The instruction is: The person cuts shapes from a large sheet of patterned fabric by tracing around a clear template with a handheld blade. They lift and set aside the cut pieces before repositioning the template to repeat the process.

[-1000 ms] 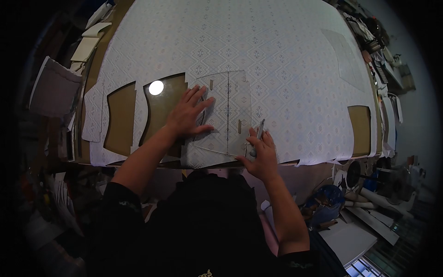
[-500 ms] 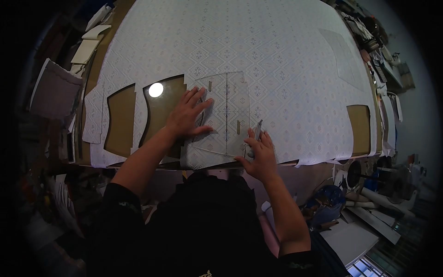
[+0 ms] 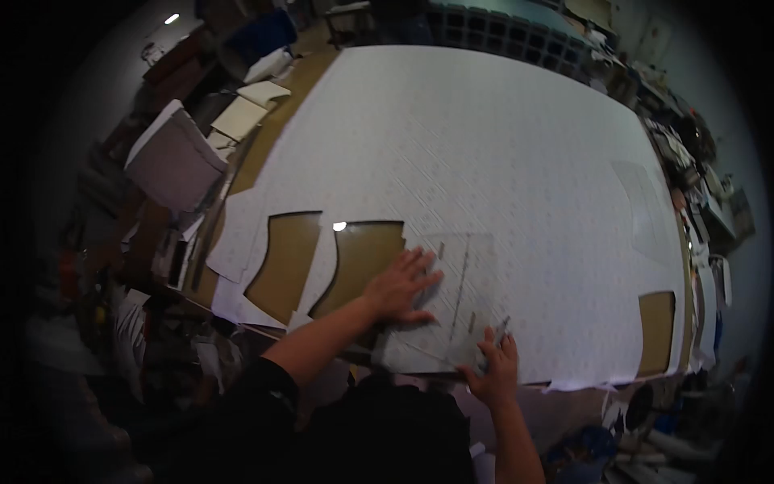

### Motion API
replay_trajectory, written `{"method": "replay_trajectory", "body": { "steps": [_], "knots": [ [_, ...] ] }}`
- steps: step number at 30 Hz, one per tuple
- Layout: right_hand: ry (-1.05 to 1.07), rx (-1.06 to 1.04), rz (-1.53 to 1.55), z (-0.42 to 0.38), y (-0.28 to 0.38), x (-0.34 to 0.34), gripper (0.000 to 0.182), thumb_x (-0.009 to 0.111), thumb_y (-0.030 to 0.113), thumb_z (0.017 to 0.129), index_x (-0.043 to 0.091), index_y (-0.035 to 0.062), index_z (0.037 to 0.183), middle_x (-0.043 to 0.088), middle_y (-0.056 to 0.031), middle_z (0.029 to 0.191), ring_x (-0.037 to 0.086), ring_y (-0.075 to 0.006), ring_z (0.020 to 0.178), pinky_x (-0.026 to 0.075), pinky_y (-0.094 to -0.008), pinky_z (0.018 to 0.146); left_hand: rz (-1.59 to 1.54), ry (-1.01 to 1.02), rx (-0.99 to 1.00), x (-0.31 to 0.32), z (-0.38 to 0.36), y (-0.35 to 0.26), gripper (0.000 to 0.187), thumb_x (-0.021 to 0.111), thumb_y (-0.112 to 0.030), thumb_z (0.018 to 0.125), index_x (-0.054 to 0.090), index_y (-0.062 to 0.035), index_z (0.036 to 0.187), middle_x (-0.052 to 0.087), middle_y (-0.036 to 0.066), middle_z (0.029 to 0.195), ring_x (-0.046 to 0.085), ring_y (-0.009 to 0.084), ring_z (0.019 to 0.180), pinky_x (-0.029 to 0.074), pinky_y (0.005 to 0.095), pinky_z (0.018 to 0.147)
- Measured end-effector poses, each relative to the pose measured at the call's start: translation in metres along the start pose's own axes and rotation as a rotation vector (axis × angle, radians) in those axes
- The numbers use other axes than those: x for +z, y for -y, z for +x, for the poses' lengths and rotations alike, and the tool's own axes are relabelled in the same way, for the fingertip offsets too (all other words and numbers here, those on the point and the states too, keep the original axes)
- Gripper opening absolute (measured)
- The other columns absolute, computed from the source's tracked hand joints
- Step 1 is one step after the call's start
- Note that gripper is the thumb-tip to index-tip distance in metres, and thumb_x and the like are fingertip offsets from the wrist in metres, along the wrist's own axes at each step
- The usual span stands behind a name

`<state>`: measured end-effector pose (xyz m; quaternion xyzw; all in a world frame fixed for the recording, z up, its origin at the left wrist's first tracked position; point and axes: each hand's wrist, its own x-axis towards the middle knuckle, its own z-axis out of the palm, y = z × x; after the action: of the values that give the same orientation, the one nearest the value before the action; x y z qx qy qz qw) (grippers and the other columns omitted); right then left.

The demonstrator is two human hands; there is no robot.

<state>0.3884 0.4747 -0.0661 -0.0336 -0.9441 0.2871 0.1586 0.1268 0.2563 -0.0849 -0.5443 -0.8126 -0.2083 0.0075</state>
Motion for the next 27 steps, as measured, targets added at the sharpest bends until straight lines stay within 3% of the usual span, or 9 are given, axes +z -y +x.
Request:
{"method": "replay_trajectory", "body": {
  "steps": [7,14,18,20,27],
  "knots": [
    [0.008,0.019,0.004,0.001,0.006,-0.002,0.067,0.098,0.02,0.063,0.06,0.0048,0.116,0.062,-0.0248,0.145,0.051,-0.0503,0.137,0.039,-0.0573,0.116,0.006,0.045,-0.025,-0.01,0.001,-0.008,0.091,0.067,-0.075,0.086,0.054,-0.0145,0.153,0.035,0.025,0.166,0.026,0.0463,0.157,0.02,0.0571,0.129],
    [-0.004,0.046,0.008,-0.003,0.004,-0.001,0.066,0.097,0.019,0.066,0.06,0.005,0.119,0.062,-0.0239,0.145,0.051,-0.0502,0.138,0.04,-0.0563,0.116,0.004,0.049,-0.018,-0.01,0.002,-0.005,0.092,0.068,-0.075,0.085,0.054,-0.0153,0.154,0.035,0.025,0.167,0.027,0.0466,0.157,0.021,0.057,0.129],
    [-0.038,0.045,0.072,0.0,-0.003,0.003,0.051,0.086,0.015,0.08,0.059,0.0073,0.122,0.066,-0.0198,0.142,0.054,-0.0482,0.135,0.038,-0.0574,0.118,0.03,-0.022,0.014,0.002,0.002,0.004,0.091,0.07,-0.076,0.082,0.057,-0.0161,0.15,0.039,0.025,0.164,0.031,0.0476,0.154,0.023,0.0569,0.128],
    [-0.109,0.07,0.128,0.003,0.002,0.002,0.038,0.076,0.002,0.086,0.06,0.0064,0.121,0.069,-0.02,0.136,0.058,-0.0447,0.134,0.043,-0.0532,0.115,0.039,0.0,0.009,0.002,-0.001,0.0,0.09,0.071,-0.074,0.083,0.057,-0.0169,0.15,0.039,0.024,0.164,0.032,0.0468,0.154,0.023,0.0565,0.128],
    [-0.19,0.189,0.241,-0.006,0.007,0.003,0.026,0.064,-0.007,0.093,0.063,0.0031,0.116,0.073,-0.0204,0.126,0.065,-0.0396,0.129,0.051,-0.0453,0.109,0.028,0.013,-0.019,-0.002,0.003,-0.001,0.087,0.073,-0.072,0.083,0.057,-0.0175,0.149,0.038,0.021,0.165,0.031,0.0432,0.155,0.022,0.0561,0.129]
  ]
}}
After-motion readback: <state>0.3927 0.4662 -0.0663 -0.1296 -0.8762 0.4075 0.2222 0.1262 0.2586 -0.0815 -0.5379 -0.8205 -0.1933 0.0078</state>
